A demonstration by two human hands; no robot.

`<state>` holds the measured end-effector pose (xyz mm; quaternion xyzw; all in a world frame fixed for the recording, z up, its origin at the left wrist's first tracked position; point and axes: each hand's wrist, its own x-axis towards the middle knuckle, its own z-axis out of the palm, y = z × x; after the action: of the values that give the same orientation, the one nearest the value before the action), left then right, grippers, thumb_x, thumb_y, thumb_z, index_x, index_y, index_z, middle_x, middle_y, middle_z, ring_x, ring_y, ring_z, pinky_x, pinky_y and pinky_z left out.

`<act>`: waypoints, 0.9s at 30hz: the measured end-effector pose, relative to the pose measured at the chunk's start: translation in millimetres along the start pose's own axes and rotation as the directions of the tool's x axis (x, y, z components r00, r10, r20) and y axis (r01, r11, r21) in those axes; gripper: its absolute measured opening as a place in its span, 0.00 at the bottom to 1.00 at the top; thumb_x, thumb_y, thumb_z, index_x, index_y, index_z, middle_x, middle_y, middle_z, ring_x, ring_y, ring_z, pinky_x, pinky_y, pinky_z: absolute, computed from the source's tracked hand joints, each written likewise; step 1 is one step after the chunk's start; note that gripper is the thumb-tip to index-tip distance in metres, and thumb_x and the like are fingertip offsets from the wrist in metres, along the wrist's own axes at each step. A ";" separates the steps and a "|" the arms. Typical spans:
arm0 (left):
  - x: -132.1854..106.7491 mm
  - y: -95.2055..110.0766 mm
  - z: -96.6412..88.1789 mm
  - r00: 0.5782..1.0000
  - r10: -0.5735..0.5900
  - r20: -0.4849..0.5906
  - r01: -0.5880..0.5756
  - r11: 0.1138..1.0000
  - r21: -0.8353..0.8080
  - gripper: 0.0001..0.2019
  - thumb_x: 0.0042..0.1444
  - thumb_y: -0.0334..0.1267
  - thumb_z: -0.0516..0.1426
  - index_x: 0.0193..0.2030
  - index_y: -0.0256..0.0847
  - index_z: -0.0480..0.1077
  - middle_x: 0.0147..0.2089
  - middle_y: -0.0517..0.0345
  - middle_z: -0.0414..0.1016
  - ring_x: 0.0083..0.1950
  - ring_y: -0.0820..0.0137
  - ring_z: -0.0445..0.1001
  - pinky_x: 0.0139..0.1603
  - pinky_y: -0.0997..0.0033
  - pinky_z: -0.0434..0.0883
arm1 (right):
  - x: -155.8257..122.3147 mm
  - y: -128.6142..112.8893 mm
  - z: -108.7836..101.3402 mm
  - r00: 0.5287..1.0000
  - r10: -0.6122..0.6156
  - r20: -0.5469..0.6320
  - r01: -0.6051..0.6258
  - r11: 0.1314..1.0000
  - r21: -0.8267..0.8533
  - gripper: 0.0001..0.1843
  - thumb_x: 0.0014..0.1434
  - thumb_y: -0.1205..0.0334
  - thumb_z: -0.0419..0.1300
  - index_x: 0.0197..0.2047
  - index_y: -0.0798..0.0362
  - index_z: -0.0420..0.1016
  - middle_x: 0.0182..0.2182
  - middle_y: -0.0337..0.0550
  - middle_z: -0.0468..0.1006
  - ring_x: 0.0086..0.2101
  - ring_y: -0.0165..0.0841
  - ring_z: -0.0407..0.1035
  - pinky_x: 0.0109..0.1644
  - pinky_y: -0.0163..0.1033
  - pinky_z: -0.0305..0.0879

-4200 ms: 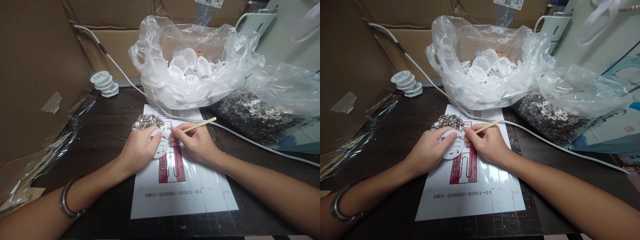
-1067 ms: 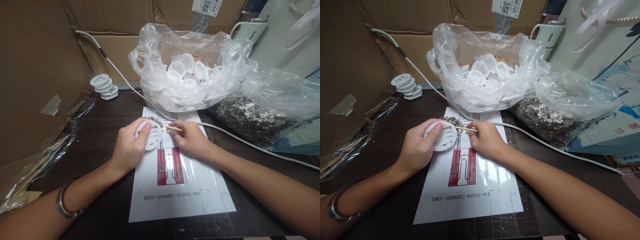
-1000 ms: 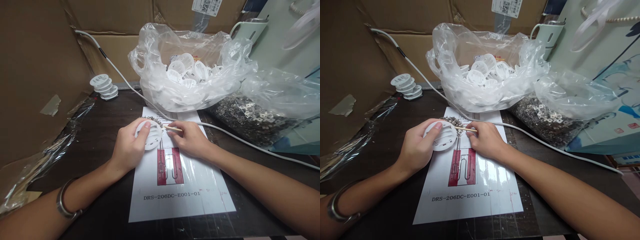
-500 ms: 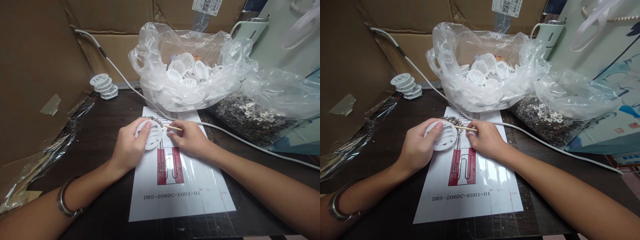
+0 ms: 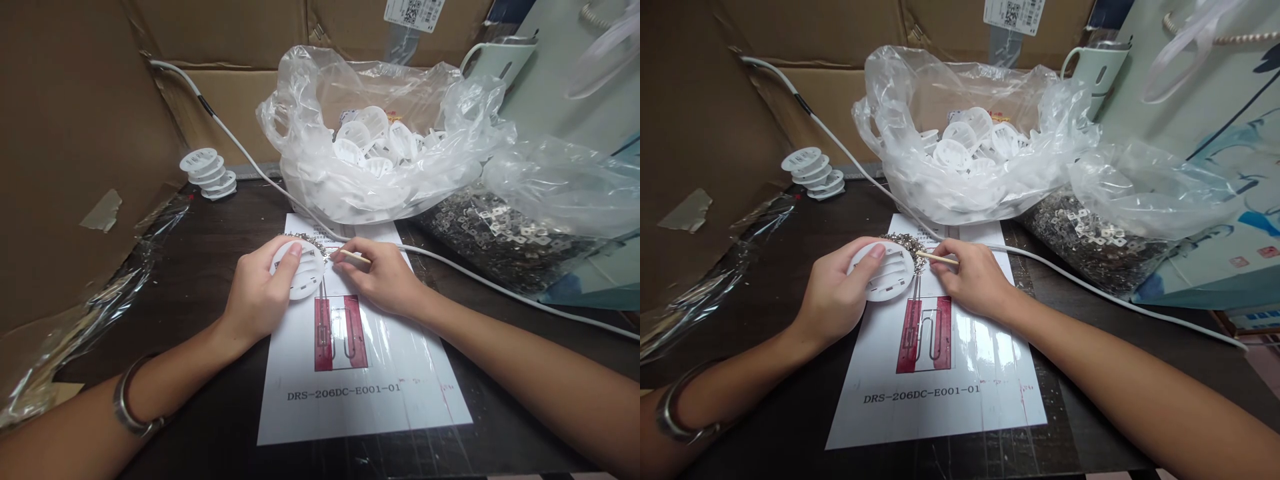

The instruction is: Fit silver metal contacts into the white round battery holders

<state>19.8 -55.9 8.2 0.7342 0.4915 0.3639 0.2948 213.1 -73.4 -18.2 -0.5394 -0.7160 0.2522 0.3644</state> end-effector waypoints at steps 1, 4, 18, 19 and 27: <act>-0.2 0.0 -0.2 1.000 0.000 0.003 0.000 1.000 -0.004 0.13 0.62 0.44 0.50 0.36 0.42 0.74 0.29 0.61 0.74 0.33 0.68 0.71 0.33 0.72 0.67 | -0.4 0.2 0.3 1.000 -0.009 -0.011 0.009 0.999 0.031 0.04 0.57 0.66 0.58 0.36 0.52 0.74 0.34 0.40 0.79 0.34 0.32 0.72 0.37 0.38 0.66; -0.9 -0.1 -0.3 1.000 0.002 0.010 -0.002 1.000 -0.013 0.13 0.62 0.44 0.50 0.38 0.42 0.74 0.30 0.61 0.75 0.34 0.68 0.72 0.34 0.72 0.67 | -1.8 -1.6 0.8 0.996 -0.067 -0.057 0.073 0.991 0.114 0.02 0.58 0.66 0.58 0.35 0.53 0.72 0.34 0.39 0.79 0.35 0.31 0.72 0.39 0.37 0.67; -0.3 -1.2 -0.1 1.000 0.000 0.017 0.000 1.000 -0.028 0.14 0.63 0.44 0.50 0.42 0.43 0.75 0.33 0.61 0.76 0.36 0.68 0.73 0.36 0.72 0.68 | -1.4 -6.2 4.0 0.989 -0.007 -0.148 0.039 0.976 0.213 0.07 0.59 0.65 0.60 0.38 0.50 0.79 0.35 0.40 0.78 0.37 0.31 0.72 0.40 0.38 0.68; -0.3 -1.1 -0.1 1.000 0.002 0.018 -0.002 1.000 -0.023 0.14 0.63 0.44 0.50 0.42 0.43 0.75 0.33 0.61 0.76 0.36 0.68 0.72 0.35 0.72 0.68 | -1.7 -4.3 5.3 0.989 -0.020 -0.148 0.047 0.983 0.176 0.06 0.58 0.65 0.60 0.38 0.50 0.80 0.34 0.40 0.78 0.36 0.31 0.72 0.39 0.38 0.68; -0.2 0.4 -0.9 0.999 0.014 0.030 -0.014 1.000 0.006 0.13 0.63 0.43 0.50 0.39 0.42 0.74 0.34 0.61 0.77 0.37 0.68 0.72 0.36 0.72 0.68 | 9.9 -26.8 -23.2 0.991 -0.026 -0.135 0.034 0.998 0.059 0.13 0.65 0.64 0.53 0.37 0.54 0.79 0.35 0.43 0.79 0.35 0.33 0.73 0.36 0.42 0.69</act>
<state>19.2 -56.1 8.9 0.7438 0.4830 0.3535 0.2975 214.3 -72.5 18.5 -0.5331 -0.6898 0.2316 0.4316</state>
